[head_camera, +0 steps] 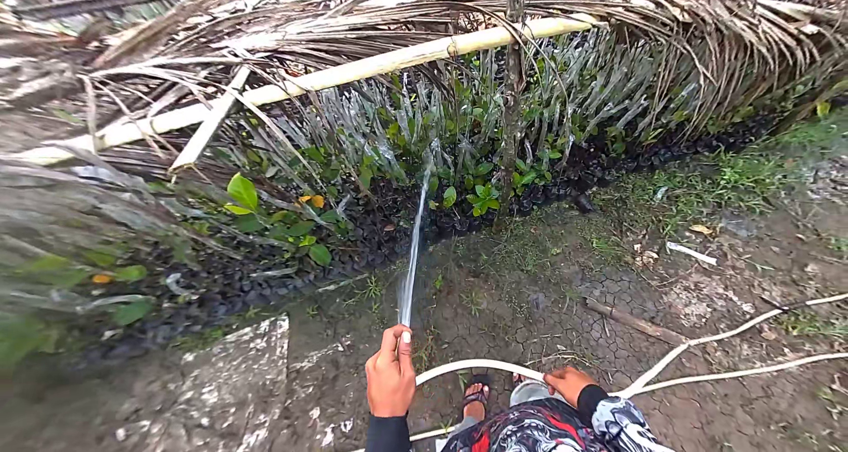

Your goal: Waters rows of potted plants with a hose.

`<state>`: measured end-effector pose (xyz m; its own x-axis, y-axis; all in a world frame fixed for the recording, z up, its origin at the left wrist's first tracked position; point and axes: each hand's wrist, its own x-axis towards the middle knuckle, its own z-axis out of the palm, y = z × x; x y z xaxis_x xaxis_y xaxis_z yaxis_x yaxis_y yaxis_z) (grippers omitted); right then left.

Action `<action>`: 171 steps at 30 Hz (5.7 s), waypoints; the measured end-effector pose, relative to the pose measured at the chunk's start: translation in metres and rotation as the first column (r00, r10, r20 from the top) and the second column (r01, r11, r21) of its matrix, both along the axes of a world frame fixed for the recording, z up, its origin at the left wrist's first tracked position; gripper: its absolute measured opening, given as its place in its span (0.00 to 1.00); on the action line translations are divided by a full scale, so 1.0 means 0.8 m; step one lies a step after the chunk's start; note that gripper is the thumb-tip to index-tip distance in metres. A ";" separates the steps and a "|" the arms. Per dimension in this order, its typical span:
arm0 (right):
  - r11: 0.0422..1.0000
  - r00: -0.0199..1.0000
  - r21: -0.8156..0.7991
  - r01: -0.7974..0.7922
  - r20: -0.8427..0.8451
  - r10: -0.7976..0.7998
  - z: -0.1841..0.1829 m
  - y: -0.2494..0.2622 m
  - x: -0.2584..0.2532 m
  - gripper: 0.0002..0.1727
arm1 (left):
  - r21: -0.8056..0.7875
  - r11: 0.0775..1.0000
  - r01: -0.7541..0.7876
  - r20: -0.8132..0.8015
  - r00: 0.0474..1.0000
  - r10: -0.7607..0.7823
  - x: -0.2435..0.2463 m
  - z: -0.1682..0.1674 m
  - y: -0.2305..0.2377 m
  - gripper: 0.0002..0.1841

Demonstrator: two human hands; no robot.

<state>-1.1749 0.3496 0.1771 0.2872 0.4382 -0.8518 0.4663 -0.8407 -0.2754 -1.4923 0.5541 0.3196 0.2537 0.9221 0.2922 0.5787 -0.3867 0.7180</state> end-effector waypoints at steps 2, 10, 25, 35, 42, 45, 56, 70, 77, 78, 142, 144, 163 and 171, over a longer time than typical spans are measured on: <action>0.999 0.998 -0.009 -0.051 0.020 0.052 0.012 0.008 -0.003 0.30 | 0.001 1.000 -0.007 0.007 1.000 0.007 -0.007 0.002 0.004 0.22; 0.978 0.978 -0.033 -0.207 0.020 0.208 0.053 0.036 -0.031 0.32 | 0.005 1.000 -0.004 -0.016 1.000 0.004 -0.038 0.017 0.022 0.22; 0.914 0.906 0.037 -0.405 -0.120 0.406 0.038 0.046 -0.106 0.33 | 0.023 0.993 0.113 -0.010 0.994 -0.113 -0.117 0.028 0.046 0.23; 0.922 0.918 0.004 -0.387 -0.094 0.385 0.024 0.048 -0.114 0.34 | 0.022 0.994 0.108 0.017 0.994 -0.109 -0.128 0.022 0.046 0.23; 0.925 0.922 -0.001 -0.380 -0.084 0.379 0.025 0.046 -0.116 0.34 | 0.018 0.996 0.090 0.046 0.995 -0.091 -0.129 0.026 0.047 0.22; 0.929 0.926 0.000 -0.369 -0.080 0.368 0.025 0.045 -0.117 0.33 | 0.027 0.995 0.097 0.020 0.995 -0.098 -0.127 0.025 0.048 0.23; 0.940 0.939 -0.024 -0.340 -0.062 0.338 0.023 0.041 -0.122 0.34 | -0.002 0.998 0.070 -0.082 0.994 -0.070 -0.124 0.023 0.039 0.23; 0.981 0.980 -0.042 -0.187 -0.073 0.184 0.006 0.023 -0.121 0.33 | -0.059 0.998 -0.018 -0.120 0.993 0.011 -0.119 0.001 -0.004 0.22; 0.980 0.980 -0.078 -0.184 -0.095 0.176 -0.009 0.002 -0.117 0.35 | -0.102 0.994 -0.040 -0.135 0.990 0.026 -0.126 -0.012 -0.034 0.23; 0.981 0.980 -0.073 -0.179 -0.101 0.171 -0.010 -0.001 -0.116 0.34 | -0.110 0.992 -0.065 -0.133 0.990 0.050 -0.126 -0.012 -0.040 0.22; 0.994 0.951 0.014 -0.111 -0.289 0.110 -0.030 -0.147 -0.054 0.31 | -0.186 0.981 -0.052 -0.413 0.910 -0.030 -0.044 0.036 -0.247 0.21; 0.992 0.952 0.017 -0.121 -0.280 0.121 -0.033 -0.147 -0.055 0.31 | -0.169 0.984 -0.058 -0.412 0.911 -0.017 -0.046 0.035 -0.249 0.21; 0.995 0.958 0.017 -0.099 -0.268 0.100 -0.037 -0.149 -0.055 0.31 | -0.120 0.992 0.027 -0.371 0.926 -0.071 -0.047 0.035 -0.253 0.22; 0.998 0.961 0.030 -0.058 -0.270 0.064 -0.031 -0.152 -0.055 0.31 | -0.111 0.989 0.095 -0.341 0.932 -0.127 -0.043 0.038 -0.250 0.22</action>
<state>-1.2187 0.2276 0.1522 0.0194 0.4667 -0.8842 0.4222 -0.8054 -0.4159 -1.5265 0.3543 0.3501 0.4263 0.9007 0.0840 0.7545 -0.4052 0.5162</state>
